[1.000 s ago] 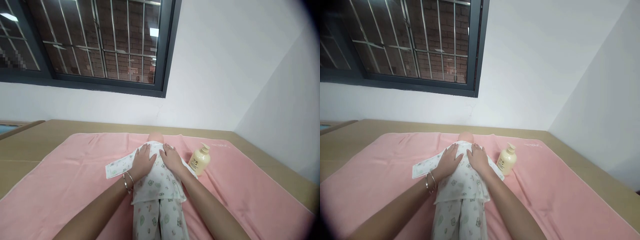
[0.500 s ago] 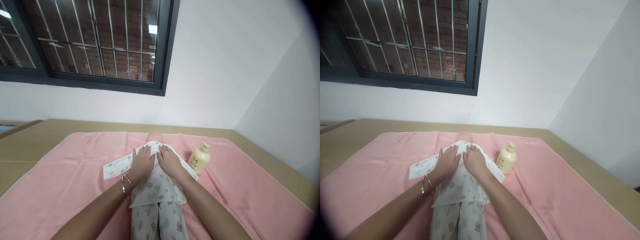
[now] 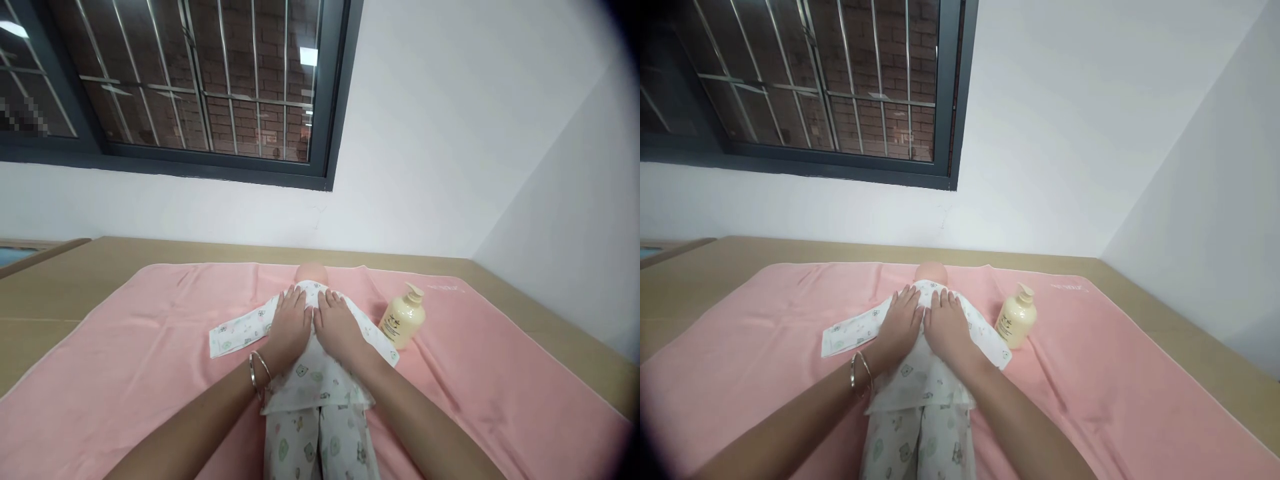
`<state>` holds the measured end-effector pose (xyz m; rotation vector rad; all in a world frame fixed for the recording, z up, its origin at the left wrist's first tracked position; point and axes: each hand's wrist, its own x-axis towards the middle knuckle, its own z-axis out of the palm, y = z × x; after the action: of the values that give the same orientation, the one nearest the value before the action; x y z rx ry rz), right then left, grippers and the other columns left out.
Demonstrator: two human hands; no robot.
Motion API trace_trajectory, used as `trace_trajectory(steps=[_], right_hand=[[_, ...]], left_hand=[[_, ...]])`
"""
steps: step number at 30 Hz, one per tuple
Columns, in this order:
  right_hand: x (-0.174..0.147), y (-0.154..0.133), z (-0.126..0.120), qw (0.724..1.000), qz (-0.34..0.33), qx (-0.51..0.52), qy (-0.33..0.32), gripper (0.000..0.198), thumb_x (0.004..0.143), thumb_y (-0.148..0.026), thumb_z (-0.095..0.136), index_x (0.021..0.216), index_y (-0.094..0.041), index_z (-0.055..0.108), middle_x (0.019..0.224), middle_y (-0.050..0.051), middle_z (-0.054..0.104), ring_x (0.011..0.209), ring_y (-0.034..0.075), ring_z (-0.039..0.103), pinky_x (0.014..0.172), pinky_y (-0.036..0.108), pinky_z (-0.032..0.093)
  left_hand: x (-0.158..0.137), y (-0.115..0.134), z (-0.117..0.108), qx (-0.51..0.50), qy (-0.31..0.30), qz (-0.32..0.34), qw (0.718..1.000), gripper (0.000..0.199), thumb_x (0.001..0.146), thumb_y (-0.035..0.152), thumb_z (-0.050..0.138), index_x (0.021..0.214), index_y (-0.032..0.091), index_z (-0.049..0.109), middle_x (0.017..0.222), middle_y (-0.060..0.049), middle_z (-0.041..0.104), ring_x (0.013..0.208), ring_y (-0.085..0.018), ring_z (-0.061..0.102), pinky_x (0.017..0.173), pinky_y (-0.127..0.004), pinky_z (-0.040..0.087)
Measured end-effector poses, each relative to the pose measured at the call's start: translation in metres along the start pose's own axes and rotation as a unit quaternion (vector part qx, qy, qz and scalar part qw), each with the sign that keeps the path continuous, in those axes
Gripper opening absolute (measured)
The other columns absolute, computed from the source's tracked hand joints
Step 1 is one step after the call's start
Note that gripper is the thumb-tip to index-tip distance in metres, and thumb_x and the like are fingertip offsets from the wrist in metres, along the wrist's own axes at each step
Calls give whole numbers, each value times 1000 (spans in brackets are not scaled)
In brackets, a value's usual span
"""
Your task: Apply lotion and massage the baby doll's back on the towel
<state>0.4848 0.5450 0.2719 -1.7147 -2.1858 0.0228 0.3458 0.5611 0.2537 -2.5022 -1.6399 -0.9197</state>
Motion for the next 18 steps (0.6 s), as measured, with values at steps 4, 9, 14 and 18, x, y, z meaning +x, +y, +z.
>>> trace_trajectory(steps=[4,9,14,18], right_hand=[[4,4,0,1000,-10,21,-5,54,99,-32,24,145,-5,34,149,18,32,140,27,25,115,40,18],[12,13,-5,999,16,41,-21,57,99,-38,28,144,-5,34,148,18,34,140,27,26,115,41,19],[-6,-7,-17,997,-67,28,-33,47,92,-16,32,134,-4,50,139,17,47,135,24,36,115,33,20],[-3,-3,-16,996,-34,77,-26,45,92,-16,31,131,-10,53,141,12,47,135,21,37,113,31,26]], left_hand=[[2,-4,4,-38,-5,-19,999,49,96,31,29,138,8,40,145,-17,42,139,-27,32,113,-50,28],[-4,6,-4,39,-17,25,999,47,95,27,29,134,5,44,139,-22,47,135,-32,37,109,-53,32],[-13,18,-20,93,-83,118,985,53,77,11,44,129,5,49,132,-23,52,133,-35,39,109,-55,29],[-2,4,-20,23,-55,44,997,42,91,19,35,127,7,51,133,-21,53,129,-29,45,109,-49,35]])
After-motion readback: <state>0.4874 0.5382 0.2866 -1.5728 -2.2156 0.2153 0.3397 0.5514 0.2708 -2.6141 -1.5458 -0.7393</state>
